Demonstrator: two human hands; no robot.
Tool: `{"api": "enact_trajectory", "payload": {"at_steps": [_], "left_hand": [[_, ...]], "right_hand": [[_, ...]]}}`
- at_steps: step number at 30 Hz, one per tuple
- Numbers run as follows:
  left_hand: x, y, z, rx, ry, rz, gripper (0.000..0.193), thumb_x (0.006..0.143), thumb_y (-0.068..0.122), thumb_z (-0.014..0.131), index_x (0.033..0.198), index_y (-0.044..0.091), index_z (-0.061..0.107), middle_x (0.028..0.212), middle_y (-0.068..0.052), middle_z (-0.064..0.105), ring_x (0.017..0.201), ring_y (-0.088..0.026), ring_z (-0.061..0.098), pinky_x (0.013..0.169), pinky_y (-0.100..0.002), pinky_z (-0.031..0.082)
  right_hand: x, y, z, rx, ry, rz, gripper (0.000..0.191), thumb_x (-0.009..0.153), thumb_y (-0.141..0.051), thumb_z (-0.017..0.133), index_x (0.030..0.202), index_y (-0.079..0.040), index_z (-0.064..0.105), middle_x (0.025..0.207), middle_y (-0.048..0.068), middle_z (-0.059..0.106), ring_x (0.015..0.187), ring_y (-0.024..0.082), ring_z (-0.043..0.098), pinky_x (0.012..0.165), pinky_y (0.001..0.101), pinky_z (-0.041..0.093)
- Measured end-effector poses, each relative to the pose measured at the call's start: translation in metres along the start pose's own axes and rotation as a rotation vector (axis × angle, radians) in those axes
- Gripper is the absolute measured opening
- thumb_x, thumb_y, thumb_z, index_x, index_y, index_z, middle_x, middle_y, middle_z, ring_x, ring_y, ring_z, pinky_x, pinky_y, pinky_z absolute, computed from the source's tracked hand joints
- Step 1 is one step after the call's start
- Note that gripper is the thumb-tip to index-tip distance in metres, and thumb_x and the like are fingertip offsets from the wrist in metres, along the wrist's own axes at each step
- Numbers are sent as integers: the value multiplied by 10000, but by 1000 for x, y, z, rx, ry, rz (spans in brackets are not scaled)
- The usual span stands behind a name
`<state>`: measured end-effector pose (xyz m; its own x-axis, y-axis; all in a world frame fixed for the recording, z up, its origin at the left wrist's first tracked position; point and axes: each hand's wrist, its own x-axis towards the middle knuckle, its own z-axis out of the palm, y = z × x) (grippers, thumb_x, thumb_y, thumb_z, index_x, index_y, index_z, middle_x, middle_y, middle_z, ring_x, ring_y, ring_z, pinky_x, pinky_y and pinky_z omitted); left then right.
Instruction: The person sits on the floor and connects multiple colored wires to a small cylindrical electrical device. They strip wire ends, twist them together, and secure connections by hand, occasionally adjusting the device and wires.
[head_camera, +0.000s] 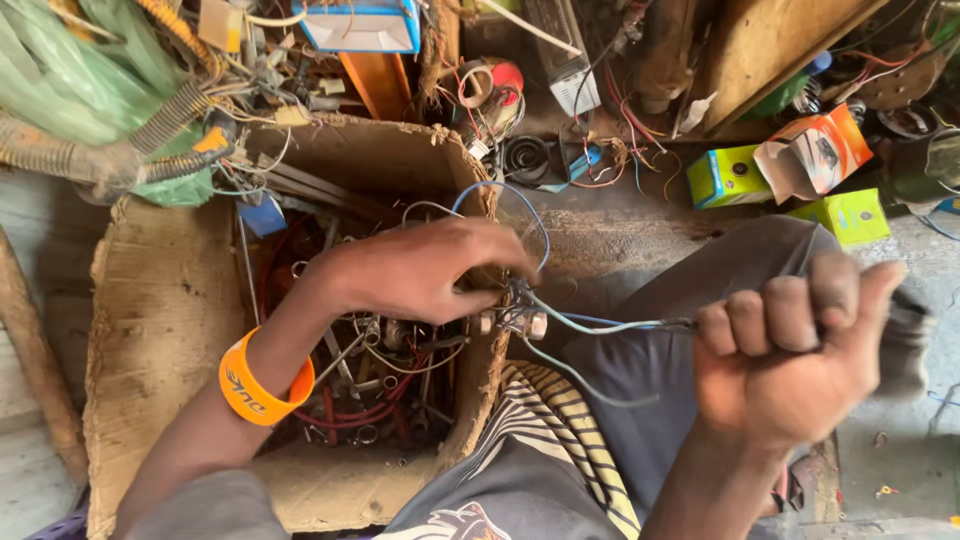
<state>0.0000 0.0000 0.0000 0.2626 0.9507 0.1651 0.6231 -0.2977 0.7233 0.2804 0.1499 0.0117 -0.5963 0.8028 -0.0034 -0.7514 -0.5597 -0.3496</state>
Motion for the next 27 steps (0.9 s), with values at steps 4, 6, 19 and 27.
{"api": "enact_trajectory", "payload": {"at_steps": [4,6,19,27], "left_hand": [[7,4,0,-114,-135,-76,357,882,194,735,1185,17,674,1084,-157,650,1060,-303,625,939,-447,478],[5,8,-3,-155,-103,-73,282,924,225,737,1114,19,710,1032,-138,661,1027,-274,640,905,-419,491],[-15,-19,-37,-266,-168,-226,310,903,331,751,912,23,785,742,-86,704,660,-157,593,631,-338,492],[-2,-39,-31,-293,18,-56,318,1005,351,658,1043,50,753,973,-47,744,880,-118,722,793,-268,577]], "right_hand": [[10,3,47,-196,-42,18,537,1209,-464,278,764,-173,352,529,-89,158,437,47,59,398,257,89],[15,0,63,-178,-74,27,499,1195,-407,288,758,-173,343,533,-93,159,434,37,67,390,249,86],[-15,-13,21,387,-282,33,354,1058,-101,379,724,-180,294,599,-81,235,449,7,139,450,231,89],[2,-28,13,405,-234,74,409,968,75,439,700,-183,269,630,-75,282,456,-11,179,477,217,94]]}}
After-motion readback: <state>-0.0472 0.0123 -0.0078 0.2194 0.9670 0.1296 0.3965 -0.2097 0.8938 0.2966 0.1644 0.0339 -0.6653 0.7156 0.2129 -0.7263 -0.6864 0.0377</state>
